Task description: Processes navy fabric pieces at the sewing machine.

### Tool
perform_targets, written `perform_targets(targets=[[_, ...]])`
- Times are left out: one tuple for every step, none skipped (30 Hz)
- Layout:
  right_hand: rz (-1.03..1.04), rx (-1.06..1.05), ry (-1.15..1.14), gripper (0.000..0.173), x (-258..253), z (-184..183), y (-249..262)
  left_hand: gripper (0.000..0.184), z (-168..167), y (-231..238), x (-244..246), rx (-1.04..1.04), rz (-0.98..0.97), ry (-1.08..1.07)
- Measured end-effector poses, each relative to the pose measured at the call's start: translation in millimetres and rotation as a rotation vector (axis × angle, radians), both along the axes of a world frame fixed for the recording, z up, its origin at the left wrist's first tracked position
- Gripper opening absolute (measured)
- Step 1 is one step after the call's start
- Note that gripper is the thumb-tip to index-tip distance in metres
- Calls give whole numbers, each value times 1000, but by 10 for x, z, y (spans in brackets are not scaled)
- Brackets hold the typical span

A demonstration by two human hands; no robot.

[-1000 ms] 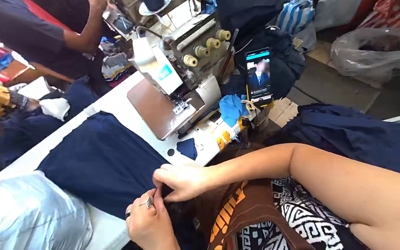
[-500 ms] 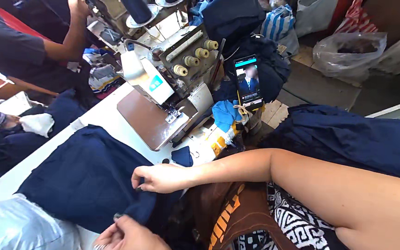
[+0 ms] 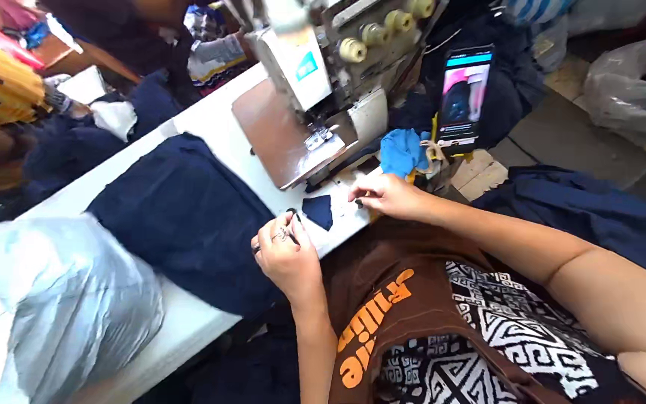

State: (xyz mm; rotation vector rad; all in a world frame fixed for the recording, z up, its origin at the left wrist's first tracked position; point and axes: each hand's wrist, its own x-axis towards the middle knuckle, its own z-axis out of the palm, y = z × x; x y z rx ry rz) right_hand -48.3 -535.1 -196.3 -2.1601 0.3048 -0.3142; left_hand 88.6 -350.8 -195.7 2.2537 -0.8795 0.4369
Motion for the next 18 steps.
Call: perform_targets(targets=[[-27,24,30,17,-107,12,-15,24,-56,-128,-18,37,-20,51],[-29,42,53,16,-199,27,-29,30,-103,-233,-15,97,-34,97],[-9,50,78,17,-279,54,-43,35,-146,-311,1,162,-48,132],[15,43,91,19,-352,73,-60,36,-195,-366,18,195,-54,153],[34,37,96,21,-418,97,-75,34,-232,-401,27,195,-51,159],[45,28,95,22,-470,113,-92,29,-251,-421,27,171,-43,165],[47,21,92,22,-509,109,-107,24,-255,-428,23,137,-31,165],[43,23,95,21,-539,87,-117,20,-247,-426,11,109,-22,159],[38,29,97,21,-559,60,-128,17,-252,-425,0,88,-16,143],[36,33,104,22,-572,43,-146,14,-264,-431,-7,78,-11,124],[40,35,108,22,-576,32,-160,14,-281,-433,-12,80,-4,104],[50,37,111,22,-573,27,-163,14,-299,-425,-16,85,0,87],[66,39,110,22,-565,21,-157,14,-320,-414,-17,87,4,70],[86,42,104,22,-557,17,-149,15,-339,-406,-19,86,11,56],[105,42,92,22,-550,8,-140,17,-354,-400,-23,88,19,46],[126,41,86,21,-547,5,-132,21,-364,-393,-29,94,31,44],[149,35,87,22,-547,1,-124,27,-374,-381,-33,102,50,52],[177,25,102,22,-554,0,-118,32,-373,-367,-39,113,70,70]])
